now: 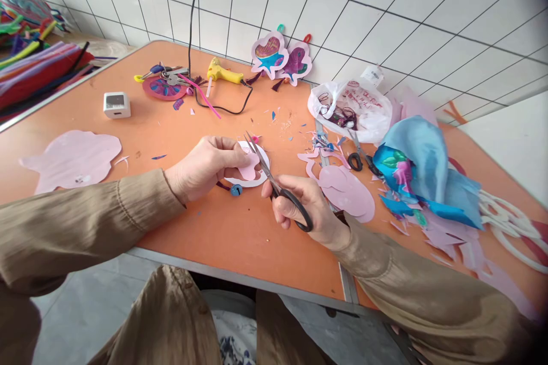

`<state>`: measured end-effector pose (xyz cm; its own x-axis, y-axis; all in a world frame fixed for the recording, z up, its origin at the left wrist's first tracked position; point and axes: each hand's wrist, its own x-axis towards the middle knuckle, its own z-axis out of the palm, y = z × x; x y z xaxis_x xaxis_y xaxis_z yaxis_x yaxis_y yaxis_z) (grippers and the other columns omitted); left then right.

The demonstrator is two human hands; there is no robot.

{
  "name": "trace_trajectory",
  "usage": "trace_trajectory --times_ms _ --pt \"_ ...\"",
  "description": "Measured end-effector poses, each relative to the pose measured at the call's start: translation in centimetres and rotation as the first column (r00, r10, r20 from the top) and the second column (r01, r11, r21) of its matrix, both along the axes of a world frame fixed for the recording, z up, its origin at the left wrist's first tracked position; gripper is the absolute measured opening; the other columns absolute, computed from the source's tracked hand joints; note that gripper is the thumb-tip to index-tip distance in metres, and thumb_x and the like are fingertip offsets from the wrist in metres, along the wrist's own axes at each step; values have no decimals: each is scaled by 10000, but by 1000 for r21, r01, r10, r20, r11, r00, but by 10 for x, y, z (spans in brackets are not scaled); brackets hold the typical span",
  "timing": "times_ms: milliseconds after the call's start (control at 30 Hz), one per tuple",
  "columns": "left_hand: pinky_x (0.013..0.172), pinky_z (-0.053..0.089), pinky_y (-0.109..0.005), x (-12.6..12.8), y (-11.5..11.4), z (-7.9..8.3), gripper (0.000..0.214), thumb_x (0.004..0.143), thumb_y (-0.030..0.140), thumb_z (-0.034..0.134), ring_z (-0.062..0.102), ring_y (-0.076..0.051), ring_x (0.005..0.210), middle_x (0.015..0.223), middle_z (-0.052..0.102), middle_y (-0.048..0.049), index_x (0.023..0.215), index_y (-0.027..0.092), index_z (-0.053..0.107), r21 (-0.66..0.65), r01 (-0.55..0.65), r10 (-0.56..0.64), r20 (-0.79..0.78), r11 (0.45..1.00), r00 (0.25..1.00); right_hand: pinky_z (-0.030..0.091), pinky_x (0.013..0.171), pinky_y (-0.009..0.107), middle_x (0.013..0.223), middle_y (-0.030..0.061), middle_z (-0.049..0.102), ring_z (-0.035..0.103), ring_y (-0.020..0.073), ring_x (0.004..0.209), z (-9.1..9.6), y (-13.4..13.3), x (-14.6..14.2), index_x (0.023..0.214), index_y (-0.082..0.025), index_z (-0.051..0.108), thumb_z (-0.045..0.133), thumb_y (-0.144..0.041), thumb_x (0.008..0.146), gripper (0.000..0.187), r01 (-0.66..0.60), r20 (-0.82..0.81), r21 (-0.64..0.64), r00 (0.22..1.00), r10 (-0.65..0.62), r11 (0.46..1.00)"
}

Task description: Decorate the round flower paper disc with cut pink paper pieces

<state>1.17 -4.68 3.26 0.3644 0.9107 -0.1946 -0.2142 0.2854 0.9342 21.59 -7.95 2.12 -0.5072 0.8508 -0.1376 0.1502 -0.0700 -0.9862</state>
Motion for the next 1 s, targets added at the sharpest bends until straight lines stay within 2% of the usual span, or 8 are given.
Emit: trace_trajectory --times_ms 133,200,300,467,633,833,1000 --pt "496 499 -219 -2 3 1 236 569 228 895 629 -135 537 588 697 -70 513 128 689 -33 30 -30 -8 999 1000 424 407 203 554 -52 521 470 72 426 1 1 2 811 -179 575 764 -710 706 573 -21 17 -6 1000 21 1000" --pt "481 495 -213 -3 5 1 243 556 225 900 642 -147 551 579 690 -75 503 124 685 -37 51 -52 -13 998 999 425 407 202 557 -50 521 470 73 428 -1 2 3 817 -178 577 763 -699 717 562 -37 17 -5 999 37 999" --pt "520 528 -224 -6 7 1 236 551 225 897 682 -175 611 603 703 -90 503 122 690 -29 74 -74 -3 997 997 420 406 194 556 -53 513 466 69 430 -8 4 6 833 -172 585 753 -690 739 552 -58 -11 2 998 58 998" --pt "594 561 -245 -10 9 1 235 617 264 882 682 -166 641 661 725 -98 525 124 717 14 123 -123 -20 992 992 416 404 193 553 -51 507 467 76 439 -16 5 9 852 -173 601 743 -687 756 542 -69 -20 -3 997 69 998" --pt "616 572 -250 -14 13 0 237 650 260 875 674 -152 626 644 723 -83 527 134 718 34 189 -189 -12 981 982 402 402 183 554 -51 504 459 70 443 -14 6 10 848 -168 597 760 -684 741 552 -83 -14 -25 997 82 996" --pt "556 549 -205 -18 18 0 225 634 243 893 675 -139 605 638 730 -80 548 115 729 8 231 -230 -42 973 972 403 392 179 549 -60 492 469 70 436 -15 6 11 856 -169 600 791 -655 719 539 -82 -6 -37 997 81 996" --pt "643 592 -222 -19 19 -1 216 602 233 912 706 -148 644 662 747 -80 565 111 737 -10 220 -220 -5 975 976 421 392 194 545 -54 527 473 70 415 -16 4 9 848 -174 605 786 -657 728 529 -64 -33 -18 997 63 998"
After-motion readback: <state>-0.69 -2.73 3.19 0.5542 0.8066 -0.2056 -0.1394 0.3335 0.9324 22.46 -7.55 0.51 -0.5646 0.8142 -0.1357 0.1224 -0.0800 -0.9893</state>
